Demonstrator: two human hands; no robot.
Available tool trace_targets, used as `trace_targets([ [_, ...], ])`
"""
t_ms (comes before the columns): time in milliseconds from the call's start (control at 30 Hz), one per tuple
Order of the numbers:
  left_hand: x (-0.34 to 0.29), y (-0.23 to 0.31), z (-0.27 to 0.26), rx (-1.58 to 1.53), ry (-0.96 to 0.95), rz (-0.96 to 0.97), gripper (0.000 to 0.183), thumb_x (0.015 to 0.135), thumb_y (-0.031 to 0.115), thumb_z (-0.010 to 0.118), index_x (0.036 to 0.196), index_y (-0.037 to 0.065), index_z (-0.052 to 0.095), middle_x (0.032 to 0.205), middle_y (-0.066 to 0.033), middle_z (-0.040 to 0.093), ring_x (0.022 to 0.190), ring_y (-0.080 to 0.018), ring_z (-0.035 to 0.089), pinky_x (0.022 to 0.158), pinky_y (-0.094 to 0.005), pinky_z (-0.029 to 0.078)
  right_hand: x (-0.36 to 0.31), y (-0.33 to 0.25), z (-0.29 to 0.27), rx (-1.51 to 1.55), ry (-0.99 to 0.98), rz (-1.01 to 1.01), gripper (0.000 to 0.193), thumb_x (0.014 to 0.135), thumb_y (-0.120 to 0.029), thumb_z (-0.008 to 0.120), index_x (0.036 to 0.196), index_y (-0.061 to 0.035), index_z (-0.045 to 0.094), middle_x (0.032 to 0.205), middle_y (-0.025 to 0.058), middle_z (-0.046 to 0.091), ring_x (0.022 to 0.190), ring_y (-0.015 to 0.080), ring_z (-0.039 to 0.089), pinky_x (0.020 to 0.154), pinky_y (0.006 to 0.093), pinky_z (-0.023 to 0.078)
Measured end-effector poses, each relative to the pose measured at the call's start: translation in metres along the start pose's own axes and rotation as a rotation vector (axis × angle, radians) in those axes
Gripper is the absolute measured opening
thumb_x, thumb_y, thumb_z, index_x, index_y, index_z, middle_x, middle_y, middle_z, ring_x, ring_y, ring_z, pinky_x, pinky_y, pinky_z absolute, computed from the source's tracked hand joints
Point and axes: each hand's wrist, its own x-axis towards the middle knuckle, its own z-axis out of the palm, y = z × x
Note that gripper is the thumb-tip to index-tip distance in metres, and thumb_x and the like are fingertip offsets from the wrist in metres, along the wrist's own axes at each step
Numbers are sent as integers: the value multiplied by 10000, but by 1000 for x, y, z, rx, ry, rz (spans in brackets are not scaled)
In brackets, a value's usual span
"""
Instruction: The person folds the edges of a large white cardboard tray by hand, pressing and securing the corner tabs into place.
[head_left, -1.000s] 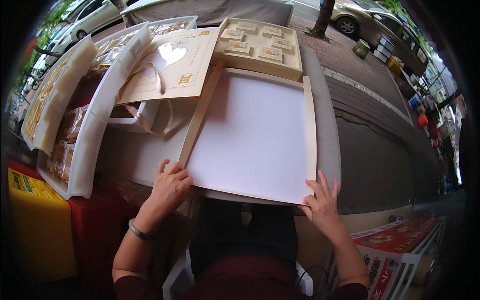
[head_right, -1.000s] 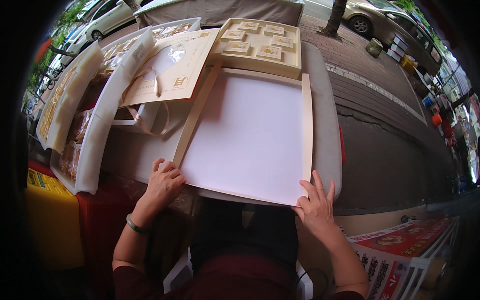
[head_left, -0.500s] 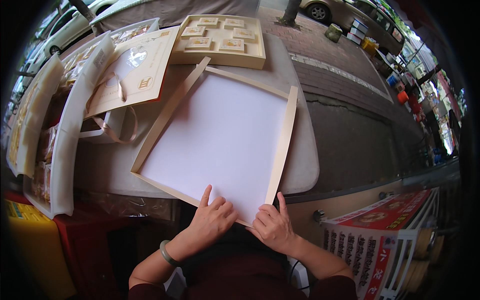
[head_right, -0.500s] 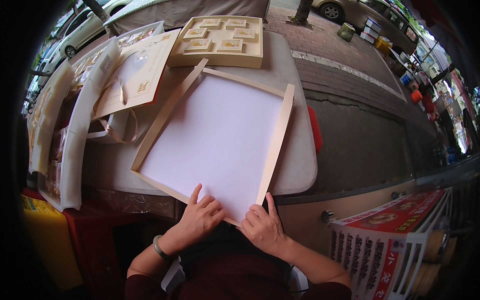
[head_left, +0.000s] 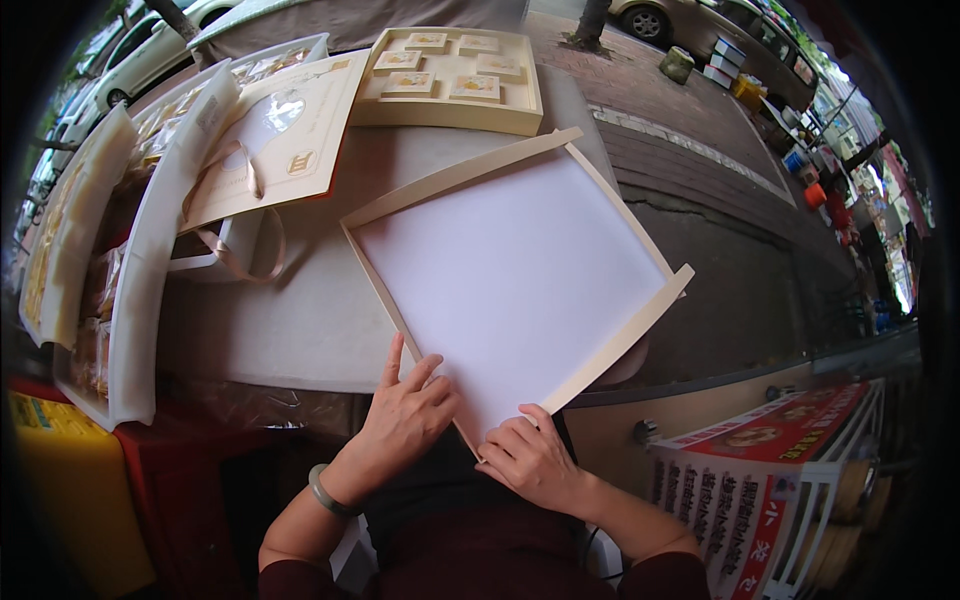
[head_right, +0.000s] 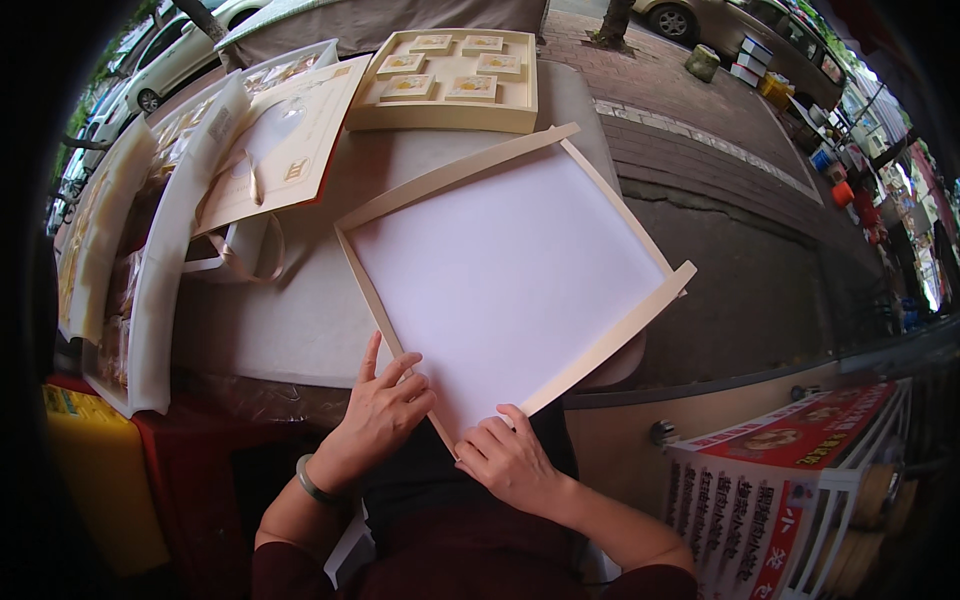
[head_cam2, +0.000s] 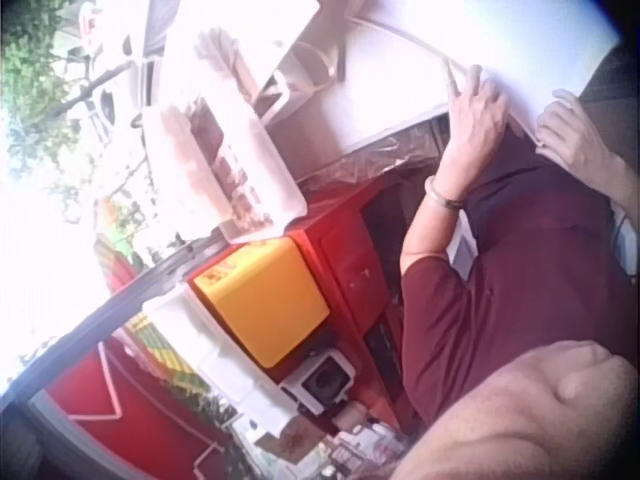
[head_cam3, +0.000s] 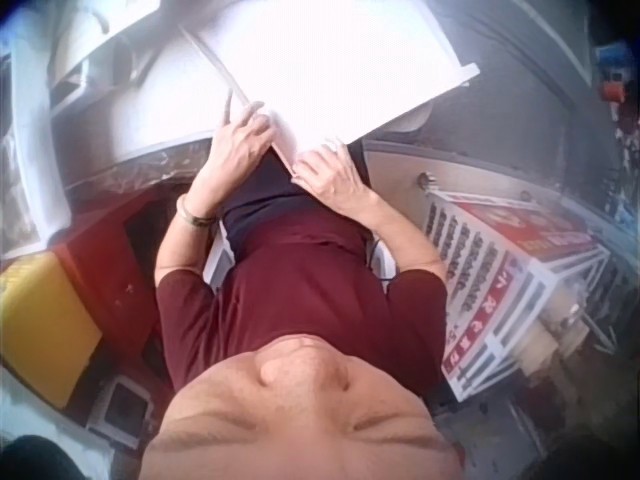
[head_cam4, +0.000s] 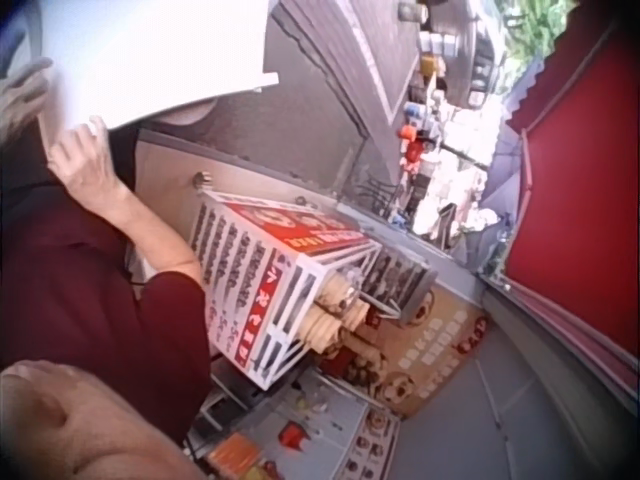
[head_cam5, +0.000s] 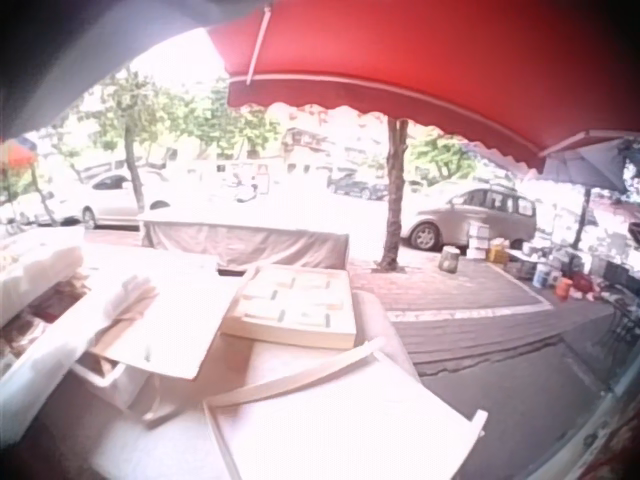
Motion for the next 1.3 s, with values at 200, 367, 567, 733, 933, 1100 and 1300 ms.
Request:
trace_targets([
  [200, -3, -14, -12, 63, 129, -184, 225, 778, 71, 662, 1001, 96, 674, 1175, -68, 603, 1234, -339, 529, 1124, -614, 330, 43, 8, 32, 13, 43, -29, 109, 794, -142, 742, 857, -98, 664, 864, 19, 575, 831, 188, 569, 818, 379, 436],
  [367, -17, -16, -33, -358, -28, -264, 485, 690, 24, 760, 1150, 97, 624, 1170, -84, 611, 1097, -306, 566, 911, -435, 453, 77, 6, 51, 36, 134, 32, 129, 769, -121, 761, 851, -84, 669, 850, 37, 584, 806, 206, 570, 724, 359, 441],
  [567, -20, -16, -14, -340, 39, -262, 460, 712, 15, 768, 1128, 66, 581, 1051, -71, 635, 922, -291, 621, 803, -376, 473, 85, 20, 36, 74, 35, 49, 153, 728, -52, 777, 802, -61, 643, 810, 41, 572, 739, 242, 561, 689, 364, 443],
  [733, -12, -11, -10, -352, 44, -286, 344, 767, 8, 722, 1068, 57, 562, 984, -106, 639, 863, -329, 636, 738, -393, 497, 87, 28, 40, 135, -17, 46, 159, 727, -72, 781, 788, -58, 635, 777, 59, 580, 743, 252, 584, 695, 377, 468],
  [933, -16, -22, -13, -385, 33, -273, 277, 818, 9, 688, 1054, 43, 548, 830, -133, 615, 764, -359, 613, 718, -414, 497, 83, 41, 29, 220, -32, 50, 143, 753, -115, 791, 787, -85, 655, 787, 41, 605, 774, 240, 614, 702, 375, 495],
  [1100, -11, -23, -17, -322, -7, -220, 193, 840, 34, 694, 980, 37, 561, 824, -123, 604, 771, -338, 605, 704, -408, 493, 64, 74, 3, 238, -81, 75, 132, 789, -145, 802, 817, -99, 682, 810, 34, 630, 777, 243, 618, 709, 372, 499],
  [1300, 0, -17, -11, -234, -39, -202, 131, 823, 68, 722, 891, 60, 610, 806, -83, 594, 735, -291, 576, 668, -396, 494, 58, 82, 3, 212, -51, 28, 116, 784, -108, 784, 811, -92, 673, 800, 31, 633, 750, 240, 633, 680, 367, 488],
])
